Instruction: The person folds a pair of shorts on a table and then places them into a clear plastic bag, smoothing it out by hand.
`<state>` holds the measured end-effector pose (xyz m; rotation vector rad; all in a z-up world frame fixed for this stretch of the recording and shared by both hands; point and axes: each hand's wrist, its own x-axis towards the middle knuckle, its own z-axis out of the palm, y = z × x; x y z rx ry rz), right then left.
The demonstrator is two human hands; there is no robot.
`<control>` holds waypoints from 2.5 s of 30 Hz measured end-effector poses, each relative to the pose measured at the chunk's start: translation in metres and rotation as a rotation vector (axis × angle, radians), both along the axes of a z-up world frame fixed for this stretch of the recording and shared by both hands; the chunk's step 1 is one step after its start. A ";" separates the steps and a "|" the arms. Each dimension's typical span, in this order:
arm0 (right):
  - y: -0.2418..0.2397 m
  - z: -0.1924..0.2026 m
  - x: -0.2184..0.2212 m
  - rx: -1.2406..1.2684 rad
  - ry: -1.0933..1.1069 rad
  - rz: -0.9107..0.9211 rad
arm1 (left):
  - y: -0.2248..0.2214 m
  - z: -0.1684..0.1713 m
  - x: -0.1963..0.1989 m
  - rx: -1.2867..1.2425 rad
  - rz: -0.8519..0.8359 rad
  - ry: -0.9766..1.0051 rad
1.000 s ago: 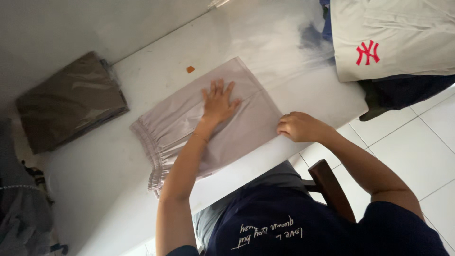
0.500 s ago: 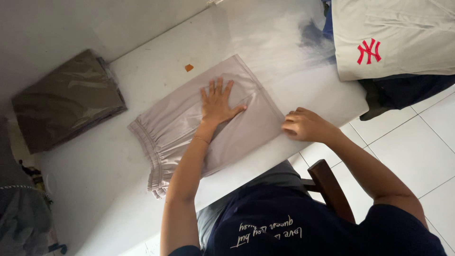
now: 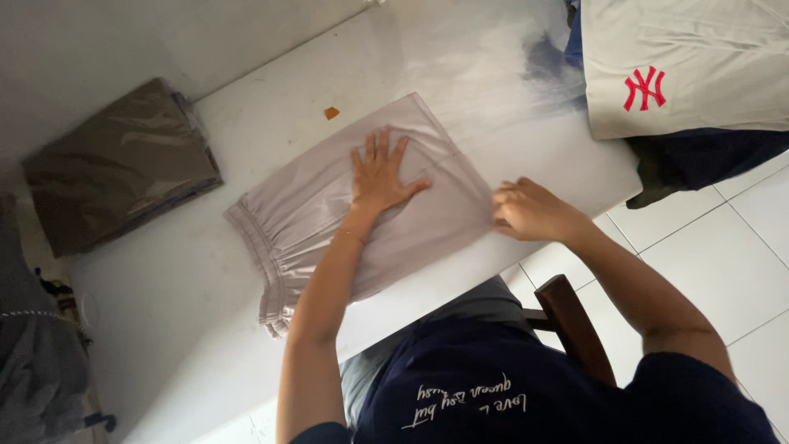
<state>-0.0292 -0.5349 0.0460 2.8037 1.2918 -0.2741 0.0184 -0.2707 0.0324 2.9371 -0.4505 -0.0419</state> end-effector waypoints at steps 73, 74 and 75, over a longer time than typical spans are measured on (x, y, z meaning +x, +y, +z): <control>0.066 -0.018 -0.020 0.576 -0.184 0.236 | 0.148 0.048 -0.178 -0.280 -0.137 -0.300; 0.079 -0.017 -0.027 0.615 -0.190 0.328 | 0.149 0.044 -0.160 -0.303 -0.077 -0.265; 0.091 -0.016 -0.034 0.653 -0.196 0.422 | 0.150 0.040 -0.142 -0.326 -0.017 -0.230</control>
